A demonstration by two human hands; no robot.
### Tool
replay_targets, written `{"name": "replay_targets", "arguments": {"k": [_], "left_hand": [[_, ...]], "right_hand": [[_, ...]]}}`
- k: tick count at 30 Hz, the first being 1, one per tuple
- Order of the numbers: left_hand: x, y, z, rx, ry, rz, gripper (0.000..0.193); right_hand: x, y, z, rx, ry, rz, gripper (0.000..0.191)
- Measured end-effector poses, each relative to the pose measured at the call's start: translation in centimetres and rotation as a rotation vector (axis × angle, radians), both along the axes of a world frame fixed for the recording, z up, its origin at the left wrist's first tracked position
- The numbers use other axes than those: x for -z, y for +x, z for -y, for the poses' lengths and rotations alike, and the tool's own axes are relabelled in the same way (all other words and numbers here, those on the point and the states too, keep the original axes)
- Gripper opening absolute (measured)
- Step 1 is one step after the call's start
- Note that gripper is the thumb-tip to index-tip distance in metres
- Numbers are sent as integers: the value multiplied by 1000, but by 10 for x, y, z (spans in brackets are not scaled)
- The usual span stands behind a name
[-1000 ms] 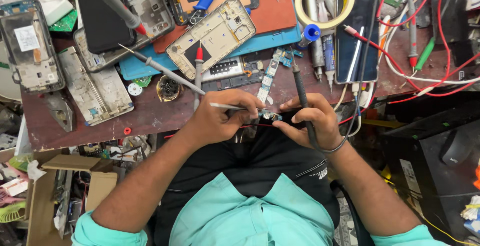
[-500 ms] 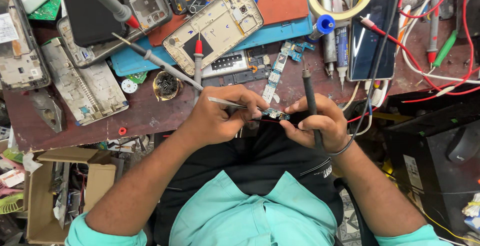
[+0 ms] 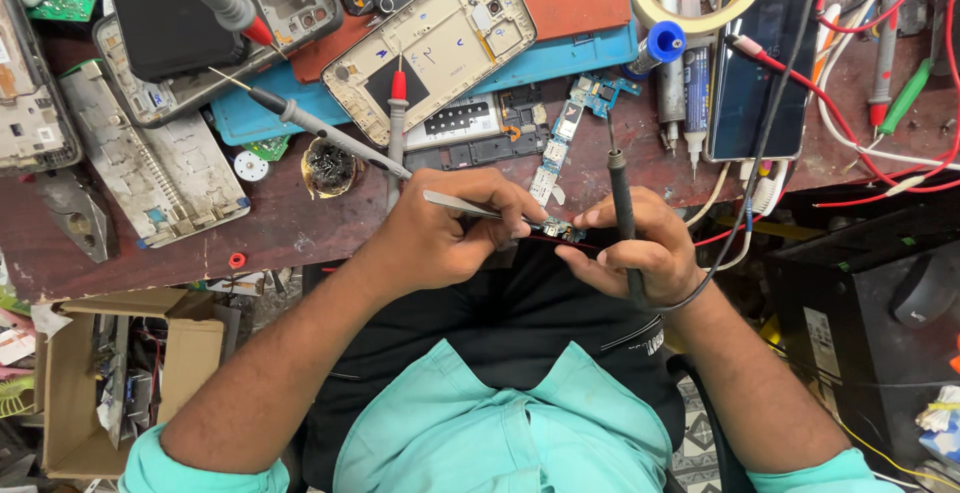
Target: The person uses a soldering iron and tweezers to work on a small circuit board, applying solder to specific points and adjusting components. The person also uses a multimeter to test connections on the board.
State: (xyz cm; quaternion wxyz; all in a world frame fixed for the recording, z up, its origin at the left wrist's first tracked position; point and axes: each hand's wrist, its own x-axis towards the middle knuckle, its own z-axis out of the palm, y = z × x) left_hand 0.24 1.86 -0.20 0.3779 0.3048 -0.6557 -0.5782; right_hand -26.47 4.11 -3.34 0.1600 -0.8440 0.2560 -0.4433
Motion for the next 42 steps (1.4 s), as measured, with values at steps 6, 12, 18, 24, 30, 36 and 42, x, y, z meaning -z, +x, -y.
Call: {"name": "replay_targets", "arguments": {"k": [6,12,18,24,30,36,42], "left_hand": [[-1,0,1,-6,-33,7,13],[1,-1,1,7,-6,-22,12],[4,0,2,13,-3,-29,11],[4,0,1,9,12,-32,12],[4,0,1,10,-19,-28,14],[5,0,0,10,-17,-30,13],[5,-1,0,12,-29,-27,13]], "right_hand": [[2,0,0,6,7,4,57],[5,-2,-2,12,12,5,57],[7,-1,-2,12,6,9,56],[6,-1,-2,20,0,5,55],[6,0,-2,20,5,5,55],[7,0,-2,13,0,7,55],[9,0,-2,13,2,16,55]]}}
